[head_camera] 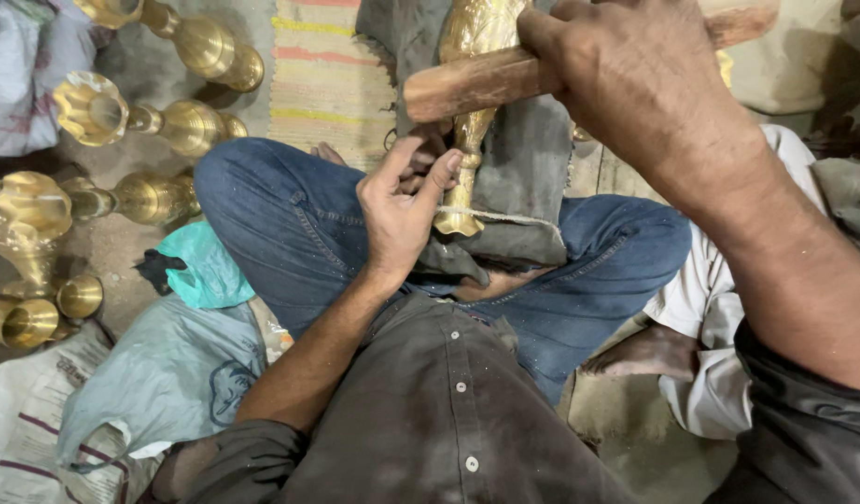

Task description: The person sits cross-legged on the floor with an engraved brass vase on their lap and uses a chisel and wooden mallet to hammer decorative patterns into the vase's surface, repositioning the chisel around the flared base and body as they work.

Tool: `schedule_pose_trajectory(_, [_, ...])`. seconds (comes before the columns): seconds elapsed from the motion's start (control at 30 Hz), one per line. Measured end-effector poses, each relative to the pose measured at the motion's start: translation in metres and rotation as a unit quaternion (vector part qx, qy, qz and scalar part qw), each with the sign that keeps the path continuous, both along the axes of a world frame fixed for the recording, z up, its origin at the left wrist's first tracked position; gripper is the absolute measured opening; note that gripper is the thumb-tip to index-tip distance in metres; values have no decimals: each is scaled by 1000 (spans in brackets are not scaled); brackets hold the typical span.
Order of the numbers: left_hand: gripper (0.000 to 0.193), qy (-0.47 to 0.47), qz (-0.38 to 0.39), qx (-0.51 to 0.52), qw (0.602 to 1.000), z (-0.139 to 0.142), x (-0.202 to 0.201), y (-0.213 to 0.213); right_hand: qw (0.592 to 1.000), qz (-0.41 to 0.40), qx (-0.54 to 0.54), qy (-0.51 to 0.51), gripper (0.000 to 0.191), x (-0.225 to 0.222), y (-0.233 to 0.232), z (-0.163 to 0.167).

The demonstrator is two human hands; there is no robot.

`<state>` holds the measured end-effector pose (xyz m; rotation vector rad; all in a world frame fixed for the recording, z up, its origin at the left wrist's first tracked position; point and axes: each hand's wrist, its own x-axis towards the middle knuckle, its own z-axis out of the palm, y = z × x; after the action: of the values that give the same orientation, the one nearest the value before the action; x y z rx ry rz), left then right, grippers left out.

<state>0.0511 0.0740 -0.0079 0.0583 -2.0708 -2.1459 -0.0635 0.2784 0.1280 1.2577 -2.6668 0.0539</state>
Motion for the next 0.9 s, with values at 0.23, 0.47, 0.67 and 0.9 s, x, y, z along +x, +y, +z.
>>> schedule_pose_trajectory(0.23, [30,-8,3,-5,1000,1,-1,6,1000,-7,23,1,16,3,8,-1])
schedule_pose_trajectory(0.47, [29,14,10,-74,997,4,4,11,999,-25,-14,-39,19,6,8,-2])
schedule_pose_trajectory(0.67, [30,33,7,-42,999,1,7,16,991,12,-113,-68,24,7,24,-9])
schedule_pose_trajectory(0.9, [31,45,1,-78,996,0,7,19,999,-12,-40,13,19,14,32,-13])
